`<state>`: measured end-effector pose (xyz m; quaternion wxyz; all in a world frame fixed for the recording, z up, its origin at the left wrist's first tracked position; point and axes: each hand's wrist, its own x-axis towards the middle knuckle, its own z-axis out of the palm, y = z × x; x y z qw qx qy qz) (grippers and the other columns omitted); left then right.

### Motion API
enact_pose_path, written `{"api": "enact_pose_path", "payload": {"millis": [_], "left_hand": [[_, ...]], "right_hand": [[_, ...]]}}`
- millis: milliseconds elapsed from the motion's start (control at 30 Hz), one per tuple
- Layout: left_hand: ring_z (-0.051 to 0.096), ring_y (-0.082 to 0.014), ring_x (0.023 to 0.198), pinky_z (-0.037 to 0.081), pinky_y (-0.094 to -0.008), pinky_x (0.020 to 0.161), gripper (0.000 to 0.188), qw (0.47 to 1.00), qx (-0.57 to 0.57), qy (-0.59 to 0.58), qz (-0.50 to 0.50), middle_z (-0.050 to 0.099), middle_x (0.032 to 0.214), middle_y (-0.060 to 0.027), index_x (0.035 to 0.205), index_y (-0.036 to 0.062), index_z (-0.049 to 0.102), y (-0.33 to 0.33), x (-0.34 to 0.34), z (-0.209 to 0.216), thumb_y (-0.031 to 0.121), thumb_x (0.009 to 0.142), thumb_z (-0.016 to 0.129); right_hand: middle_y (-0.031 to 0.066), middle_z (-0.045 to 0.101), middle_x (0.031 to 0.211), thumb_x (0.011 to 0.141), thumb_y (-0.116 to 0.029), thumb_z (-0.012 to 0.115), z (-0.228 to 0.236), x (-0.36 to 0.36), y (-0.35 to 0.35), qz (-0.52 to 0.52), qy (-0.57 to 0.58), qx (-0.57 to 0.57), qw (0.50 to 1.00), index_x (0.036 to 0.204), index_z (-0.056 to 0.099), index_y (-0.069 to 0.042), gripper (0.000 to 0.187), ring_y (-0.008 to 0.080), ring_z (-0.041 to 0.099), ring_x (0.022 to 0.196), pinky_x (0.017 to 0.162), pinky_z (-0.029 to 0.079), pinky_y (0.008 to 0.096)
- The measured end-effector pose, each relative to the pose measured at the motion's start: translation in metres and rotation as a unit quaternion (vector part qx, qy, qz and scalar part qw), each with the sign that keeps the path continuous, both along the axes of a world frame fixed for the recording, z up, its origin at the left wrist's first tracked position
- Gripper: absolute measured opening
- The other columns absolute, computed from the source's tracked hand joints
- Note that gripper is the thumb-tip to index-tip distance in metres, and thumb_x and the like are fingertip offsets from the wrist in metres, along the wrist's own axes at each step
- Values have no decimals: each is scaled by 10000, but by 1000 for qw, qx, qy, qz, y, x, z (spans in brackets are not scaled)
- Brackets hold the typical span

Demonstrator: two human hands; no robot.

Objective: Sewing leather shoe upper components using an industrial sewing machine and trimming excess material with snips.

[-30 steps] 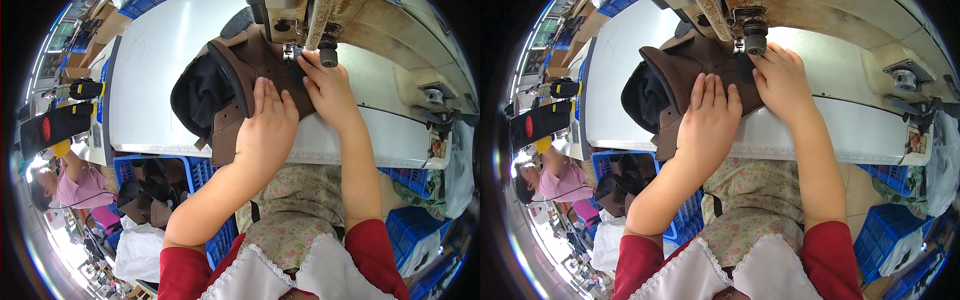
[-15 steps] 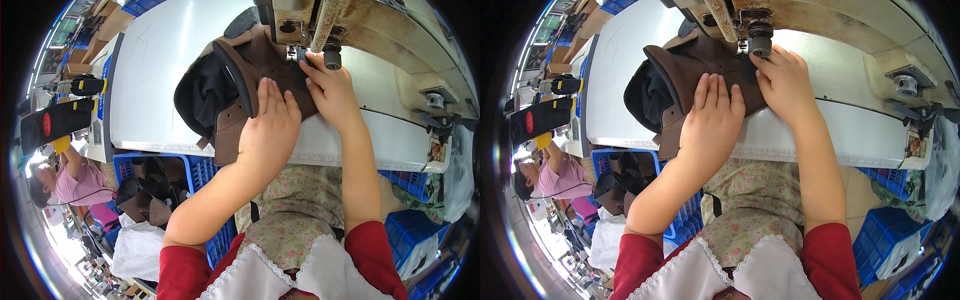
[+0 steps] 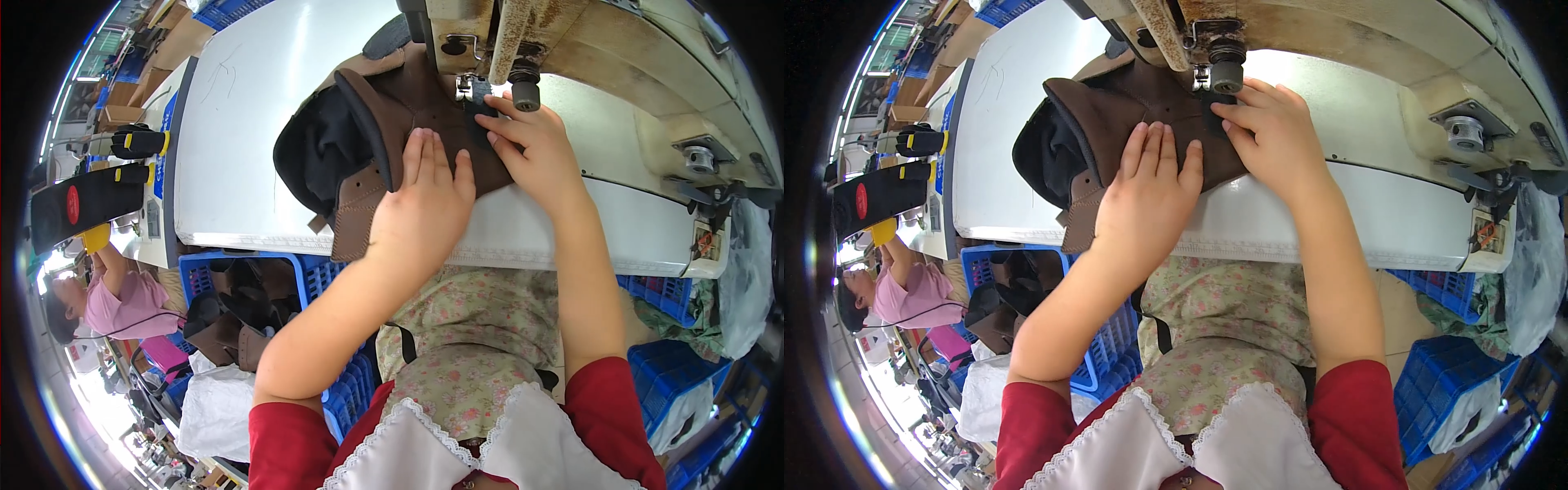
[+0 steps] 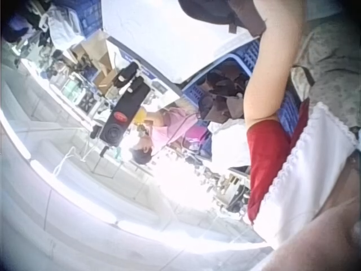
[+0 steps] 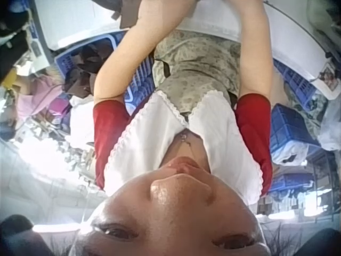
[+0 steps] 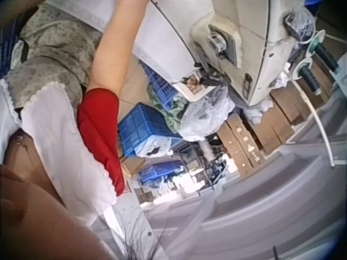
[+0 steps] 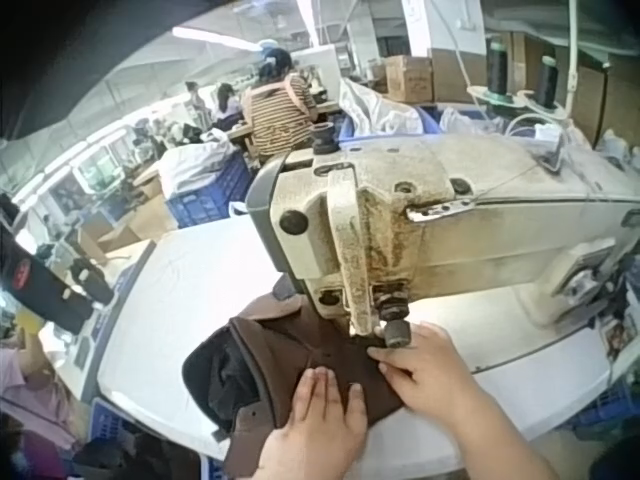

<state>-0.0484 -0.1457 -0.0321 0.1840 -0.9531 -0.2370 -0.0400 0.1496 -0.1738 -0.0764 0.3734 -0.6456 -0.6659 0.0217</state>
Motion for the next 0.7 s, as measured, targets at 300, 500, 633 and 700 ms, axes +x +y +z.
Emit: {"api": "enact_pose_path", "payload": {"millis": [300,500,633,700], "left_hand": [[543,-325,1264,408,-398,1091,465,998,-22,15,-53,612,1283,-193,1280,85,583,18,-17,2,136,819,558],[544,-326,1260,433,-413,1070,489,996,-27,-18,-79,603,1286,-194,1296,114,582,22,-21,-1,146,809,558],[546,-330,1252,445,-417,1060,493,995,-30,-15,-91,599,1284,-197,1289,112,586,26,-22,2,154,798,559],[546,-336,1249,446,-422,1058,496,994,-34,-8,-102,596,1283,-203,1283,109,589,28,-24,5,160,790,560]], "right_hand": [[83,703,1040,768,-98,698,5,2,3,18,-21,42,999,949,769,-96,194,258,627,1044,860,478,413],[55,696,1149,805,-115,704,4,12,4,50,8,9,999,1020,754,-99,222,280,622,1061,920,465,409],[93,707,1057,760,-122,715,2,12,5,37,1,48,998,926,772,-94,178,266,642,1033,870,495,414],[79,705,1072,767,-138,717,3,12,6,53,29,27,998,933,774,-111,177,262,638,1047,879,489,414]]}}
